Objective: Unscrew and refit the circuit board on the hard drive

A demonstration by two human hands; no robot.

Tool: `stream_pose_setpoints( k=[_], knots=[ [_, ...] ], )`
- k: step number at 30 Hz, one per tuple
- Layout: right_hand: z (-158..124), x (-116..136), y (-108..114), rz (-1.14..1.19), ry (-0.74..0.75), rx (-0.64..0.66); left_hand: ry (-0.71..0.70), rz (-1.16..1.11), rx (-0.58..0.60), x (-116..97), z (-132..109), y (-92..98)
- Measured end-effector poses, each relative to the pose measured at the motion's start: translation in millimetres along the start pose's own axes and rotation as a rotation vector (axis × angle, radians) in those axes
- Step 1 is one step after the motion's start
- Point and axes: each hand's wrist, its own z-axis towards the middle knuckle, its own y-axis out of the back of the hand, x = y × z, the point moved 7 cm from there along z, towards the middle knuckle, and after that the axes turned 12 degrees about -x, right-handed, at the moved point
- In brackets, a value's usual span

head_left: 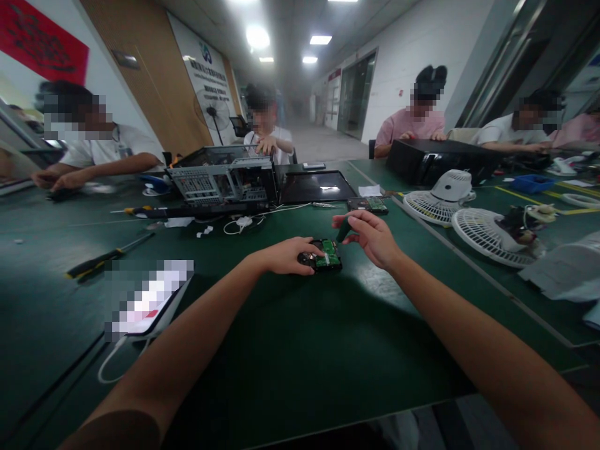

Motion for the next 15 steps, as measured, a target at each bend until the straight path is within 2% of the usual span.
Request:
stream_pose_setpoints(
  k=[15],
  knots=[
    [1.3, -8.6, -0.5, 0.048, -0.095, 0.018, -0.002, -0.006, -0.013, 1.0, 0.9, -0.4]
  ],
)
